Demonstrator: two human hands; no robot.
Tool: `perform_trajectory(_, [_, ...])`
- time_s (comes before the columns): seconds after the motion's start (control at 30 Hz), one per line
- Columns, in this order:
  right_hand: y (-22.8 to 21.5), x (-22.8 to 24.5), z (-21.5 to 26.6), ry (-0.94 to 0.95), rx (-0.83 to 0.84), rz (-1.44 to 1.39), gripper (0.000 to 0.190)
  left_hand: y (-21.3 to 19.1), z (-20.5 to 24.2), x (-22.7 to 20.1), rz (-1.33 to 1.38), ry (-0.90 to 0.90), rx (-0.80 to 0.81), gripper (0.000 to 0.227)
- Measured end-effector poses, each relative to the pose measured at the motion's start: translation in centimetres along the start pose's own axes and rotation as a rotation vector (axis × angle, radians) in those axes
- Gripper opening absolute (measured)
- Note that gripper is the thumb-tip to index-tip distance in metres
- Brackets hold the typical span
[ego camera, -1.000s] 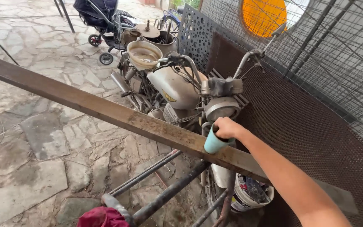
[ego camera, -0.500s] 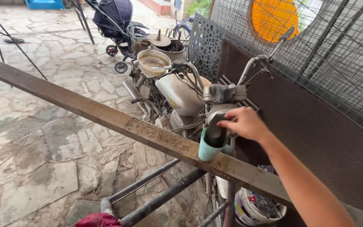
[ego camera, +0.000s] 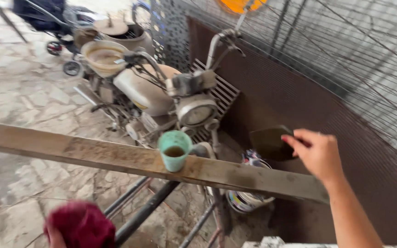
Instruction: Sanding a metal beam with a sanding block and wiping it with a cloth.
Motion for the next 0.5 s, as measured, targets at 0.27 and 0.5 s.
perform_trajectory(0.27, [11.3,-4.0,19.6,-0.411,-0.059,0.388,0.024,18.5,-5.9,-0.8,-0.784,0.712,0.513,0.038])
perform_trajectory(0.5, [11.1,-1.6,17.6,0.081,0.362,0.112,0.069,22.0,-16.4,7.8,-1.443,1.157,0.637,0.048])
Point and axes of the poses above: each hand's wrist, its own z-axis away from the middle knuckle, its own y-axis out of the palm, x = y × z, the point moved 4 cm from there along -z, towards the middle knuckle, and after that the axes turned 12 degrees about z, right-handed, at the moved point
